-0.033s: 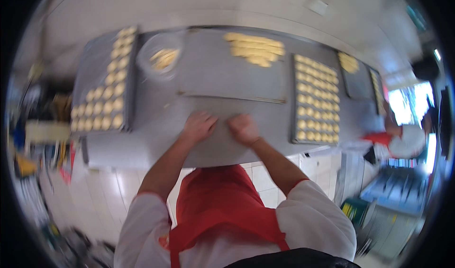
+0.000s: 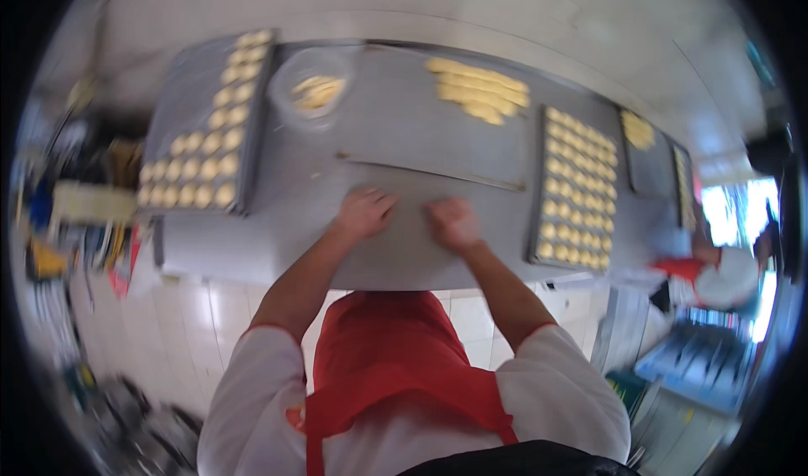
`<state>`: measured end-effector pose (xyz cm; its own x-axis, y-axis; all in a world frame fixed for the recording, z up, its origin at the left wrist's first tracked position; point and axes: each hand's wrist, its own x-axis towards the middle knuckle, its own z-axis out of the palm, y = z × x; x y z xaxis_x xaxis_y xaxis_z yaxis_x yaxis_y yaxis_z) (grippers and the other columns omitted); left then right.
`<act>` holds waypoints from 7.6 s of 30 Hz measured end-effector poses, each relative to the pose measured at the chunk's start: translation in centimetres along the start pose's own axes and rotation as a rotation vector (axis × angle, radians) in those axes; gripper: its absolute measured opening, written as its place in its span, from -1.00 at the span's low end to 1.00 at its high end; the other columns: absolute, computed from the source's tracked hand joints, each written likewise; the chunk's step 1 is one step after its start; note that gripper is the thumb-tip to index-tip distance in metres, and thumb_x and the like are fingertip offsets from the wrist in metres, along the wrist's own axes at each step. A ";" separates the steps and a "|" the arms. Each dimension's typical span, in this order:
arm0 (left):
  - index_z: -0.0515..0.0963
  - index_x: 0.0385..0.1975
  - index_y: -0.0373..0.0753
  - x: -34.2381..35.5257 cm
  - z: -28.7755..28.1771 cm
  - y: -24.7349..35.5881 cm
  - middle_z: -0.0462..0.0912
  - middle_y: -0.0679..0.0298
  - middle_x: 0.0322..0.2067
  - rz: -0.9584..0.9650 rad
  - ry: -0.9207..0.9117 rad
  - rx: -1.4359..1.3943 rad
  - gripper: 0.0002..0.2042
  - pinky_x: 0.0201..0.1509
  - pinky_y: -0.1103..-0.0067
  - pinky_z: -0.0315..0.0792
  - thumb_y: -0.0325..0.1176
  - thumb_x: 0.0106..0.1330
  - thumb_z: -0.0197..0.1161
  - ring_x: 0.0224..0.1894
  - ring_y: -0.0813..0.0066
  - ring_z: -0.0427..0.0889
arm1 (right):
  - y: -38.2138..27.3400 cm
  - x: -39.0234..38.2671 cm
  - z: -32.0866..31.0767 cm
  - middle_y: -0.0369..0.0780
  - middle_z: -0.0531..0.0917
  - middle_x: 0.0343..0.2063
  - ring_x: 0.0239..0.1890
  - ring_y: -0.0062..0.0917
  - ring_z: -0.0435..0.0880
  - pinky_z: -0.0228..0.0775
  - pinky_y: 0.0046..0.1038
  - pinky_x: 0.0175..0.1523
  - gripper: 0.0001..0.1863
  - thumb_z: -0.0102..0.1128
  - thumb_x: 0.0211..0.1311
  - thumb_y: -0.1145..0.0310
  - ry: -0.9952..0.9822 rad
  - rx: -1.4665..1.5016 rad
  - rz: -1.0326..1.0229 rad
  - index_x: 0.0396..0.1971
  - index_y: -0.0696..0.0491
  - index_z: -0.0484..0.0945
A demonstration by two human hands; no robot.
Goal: The person places small dough balls into organized rows on a tray by hand, occasionally adding small strips of cheese to the dough.
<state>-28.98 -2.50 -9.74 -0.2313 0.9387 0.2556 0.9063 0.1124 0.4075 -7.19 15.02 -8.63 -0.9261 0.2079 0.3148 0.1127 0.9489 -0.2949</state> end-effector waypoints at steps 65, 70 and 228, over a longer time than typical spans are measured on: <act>0.66 -0.04 -0.20 29.4 1.7 -3.3 0.62 0.09 0.04 -0.324 0.070 -0.387 -0.72 0.12 0.24 0.62 -0.41 0.26 0.48 0.06 -0.03 0.69 | 13.0 12.7 -17.0 -0.13 0.63 -0.22 -0.23 -0.30 0.65 0.53 -0.28 -0.09 -0.72 0.17 0.15 0.60 0.668 0.037 0.535 -0.10 0.13 0.59; 0.59 -0.18 -0.23 26.1 -3.4 -0.1 0.60 0.09 -0.08 -0.247 0.194 -0.360 -0.73 -0.10 0.24 0.63 -0.50 0.11 0.43 -0.10 -0.03 0.68 | 4.8 1.6 -18.7 -0.32 0.52 -0.19 -0.27 -0.64 0.54 0.44 -0.55 -0.19 -0.62 0.05 0.23 0.64 0.678 0.926 0.972 0.05 0.09 0.51; 0.60 -0.25 -0.13 -10.0 -7.1 5.6 0.52 0.05 -0.15 -0.403 -0.043 0.093 -0.85 0.11 0.05 0.40 -0.45 0.19 0.32 0.01 -0.06 0.52 | -1.9 -11.9 -9.2 -0.08 0.58 -0.05 0.09 -0.06 0.60 0.48 -0.05 0.14 -0.60 0.48 -0.04 0.35 -0.139 0.122 0.405 -0.11 -0.03 0.67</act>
<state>-24.12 -13.60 -3.80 -0.5609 0.8261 0.0538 0.7746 0.5007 0.3864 6.92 12.95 -3.46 -0.8565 0.5153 0.0301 0.4409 0.7605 -0.4767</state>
